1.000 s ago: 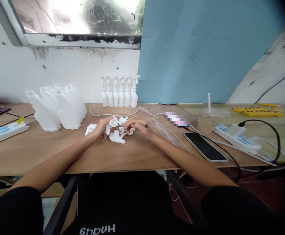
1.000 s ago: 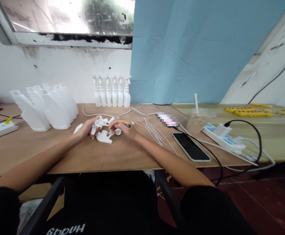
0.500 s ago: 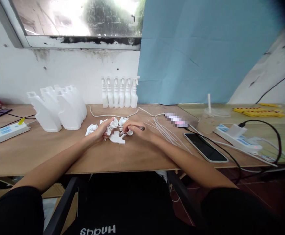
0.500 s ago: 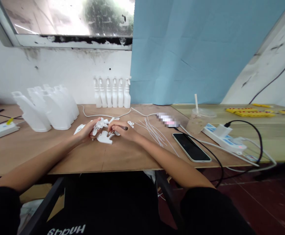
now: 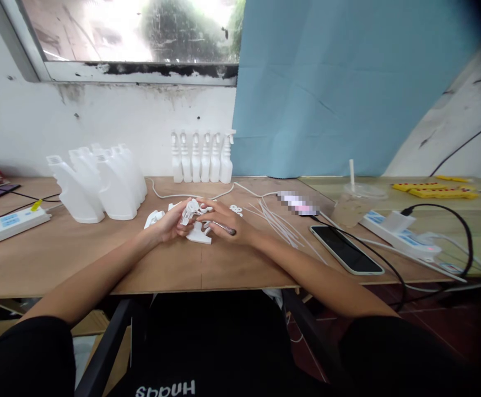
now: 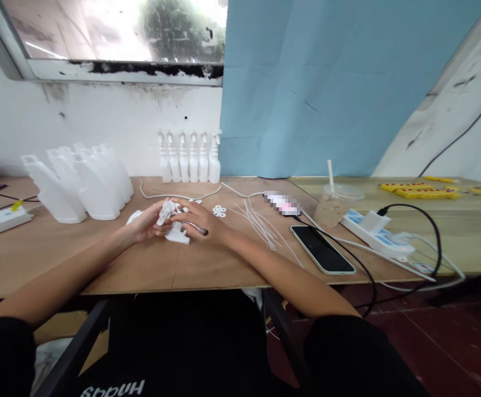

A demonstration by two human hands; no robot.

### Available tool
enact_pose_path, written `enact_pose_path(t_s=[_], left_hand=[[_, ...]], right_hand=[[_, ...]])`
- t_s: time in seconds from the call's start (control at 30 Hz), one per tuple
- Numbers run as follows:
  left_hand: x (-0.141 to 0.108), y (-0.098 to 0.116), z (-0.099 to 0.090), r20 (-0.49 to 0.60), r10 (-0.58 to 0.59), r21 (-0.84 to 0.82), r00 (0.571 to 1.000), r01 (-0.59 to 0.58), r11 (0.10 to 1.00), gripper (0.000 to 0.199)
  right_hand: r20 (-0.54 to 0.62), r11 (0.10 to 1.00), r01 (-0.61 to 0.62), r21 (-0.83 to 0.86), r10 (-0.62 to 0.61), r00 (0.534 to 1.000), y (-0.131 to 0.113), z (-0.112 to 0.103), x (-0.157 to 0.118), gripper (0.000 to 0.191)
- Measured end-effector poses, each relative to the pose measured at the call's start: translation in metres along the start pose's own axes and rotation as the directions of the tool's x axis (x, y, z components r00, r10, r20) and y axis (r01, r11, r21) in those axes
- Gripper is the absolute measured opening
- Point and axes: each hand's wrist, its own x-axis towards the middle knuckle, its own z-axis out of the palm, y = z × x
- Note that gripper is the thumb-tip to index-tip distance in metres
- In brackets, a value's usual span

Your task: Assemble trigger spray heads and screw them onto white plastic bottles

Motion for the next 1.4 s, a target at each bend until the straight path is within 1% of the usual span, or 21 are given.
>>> enact_pose_path(t_s=[0.07, 0.13, 0.27, 0.37, 0.43, 0.5, 0.6, 0.7, 0.77, 0.83, 0.93, 1.0, 1.03, 1.07, 1.13, 1.17, 1.2, 1.23, 1.3, 1.37, 1.4], left_hand=[[0.000, -0.002, -0.002, -0.031, 0.003, -0.021, 0.999, -0.004, 1.000, 0.041], [0.001, -0.003, -0.004, -0.043, 0.004, -0.051, 0.999, -0.006, 0.999, 0.041], [0.001, -0.001, -0.007, 0.005, -0.034, -0.117, 0.999, 0.034, 0.993, 0.035], [0.001, 0.001, -0.008, 0.035, -0.066, -0.158, 0.997, 0.071, 0.985, 0.033], [0.001, 0.003, -0.009, 0.038, -0.080, -0.163, 0.996, 0.085, 0.983, 0.032], [0.002, 0.003, -0.010, 0.034, -0.084, -0.133, 0.996, 0.088, 0.987, 0.032], [0.002, 0.003, -0.011, 0.033, -0.087, -0.020, 0.996, 0.088, 0.996, 0.040], [0.002, 0.002, -0.013, 0.002, -0.075, 0.090, 0.997, 0.074, 0.993, 0.047], [0.002, 0.002, -0.014, -0.025, -0.045, 0.138, 0.999, 0.048, 0.989, 0.047], [0.002, 0.004, -0.015, -0.065, 0.005, 0.162, 0.998, 0.006, 0.987, 0.042], [0.000, 0.011, -0.016, -0.136, 0.110, 0.181, 0.985, -0.085, 0.980, 0.037], [-0.001, 0.016, -0.018, -0.183, 0.213, 0.231, 0.960, -0.169, 0.958, 0.036], [-0.002, 0.018, -0.020, -0.215, 0.282, 0.287, 0.935, -0.215, 0.933, 0.036], [-0.003, 0.020, -0.022, -0.253, 0.362, 0.369, 0.897, -0.256, 0.893, 0.036], [-0.004, 0.021, -0.028, -0.305, 0.517, 0.584, 0.800, -0.272, 0.765, 0.036], [-0.004, 0.021, -0.032, -0.304, 0.580, 0.686, 0.756, -0.248, 0.684, 0.037], [-0.004, 0.020, -0.035, -0.289, 0.626, 0.768, 0.724, -0.215, 0.603, 0.037], [-0.003, 0.019, -0.038, -0.269, 0.658, 0.828, 0.704, -0.179, 0.531, 0.036], [-0.001, 0.016, -0.044, -0.227, 0.692, 0.903, 0.685, -0.118, 0.414, 0.033], [0.002, 0.014, -0.047, -0.192, 0.709, 0.944, 0.679, -0.071, 0.324, 0.033], [0.003, 0.013, -0.048, -0.180, 0.707, 0.957, 0.684, -0.045, 0.287, 0.034]], right_hand=[[0.032, 1.000, 0.001, -0.020, 0.000, 0.999, 0.000, 0.000, -0.001, 0.029], [0.048, 0.999, -0.038, -0.016, 0.039, 0.998, 0.000, 0.001, -0.001, 0.030], [0.015, 0.988, -0.154, 0.035, 0.153, 0.988, -0.002, 0.002, -0.002, 0.033], [-0.006, 0.983, -0.181, 0.041, 0.181, 0.983, -0.001, 0.001, -0.002, 0.033], [-0.011, 0.988, -0.153, -0.004, 0.153, 0.988, 0.001, 0.000, -0.002, 0.033], [0.003, 0.992, -0.095, -0.089, 0.095, 0.995, 0.003, -0.002, -0.002, 0.032], [0.084, 0.979, 0.017, -0.202, 0.000, 0.996, 0.007, -0.002, -0.002, 0.033], [0.111, 0.972, 0.082, -0.222, -0.058, 0.992, 0.013, 0.001, -0.003, 0.033], [0.064, 0.978, 0.080, -0.194, -0.069, 0.996, 0.016, 0.003, -0.004, 0.033], [-0.020, 0.988, 0.047, -0.150, -0.050, 0.999, 0.018, 0.002, -0.004, 0.033], [-0.151, 0.994, -0.078, -0.074, 0.066, 0.986, 0.017, -0.008, -0.005, 0.032], [-0.211, 0.979, -0.201, -0.019, 0.192, 0.958, 0.020, -0.019, -0.007, 0.030], [-0.236, 0.962, -0.272, 0.009, 0.267, 0.934, 0.023, -0.024, -0.009, 0.030], [-0.256, 0.937, -0.348, 0.035, 0.345, 0.903, 0.027, -0.030, -0.011, 0.029], [-0.273, 0.862, -0.501, 0.076, 0.501, 0.821, 0.040, -0.039, -0.017, 0.029], [-0.272, 0.820, -0.566, 0.089, 0.567, 0.778, 0.047, -0.042, -0.020, 0.029], [-0.261, 0.778, -0.619, 0.103, 0.622, 0.738, 0.054, -0.044, -0.024, 0.028], [-0.242, 0.737, -0.665, 0.126, 0.672, 0.699, 0.061, -0.045, -0.027, 0.028], [-0.191, 0.657, -0.731, 0.183, 0.753, 0.629, 0.072, -0.044, -0.033, 0.029], [-0.150, 0.594, -0.768, 0.238, 0.804, 0.575, 0.079, -0.042, -0.036, 0.032], [-0.144, 0.573, -0.777, 0.259, 0.819, 0.556, 0.082, -0.041, -0.038, 0.034]])
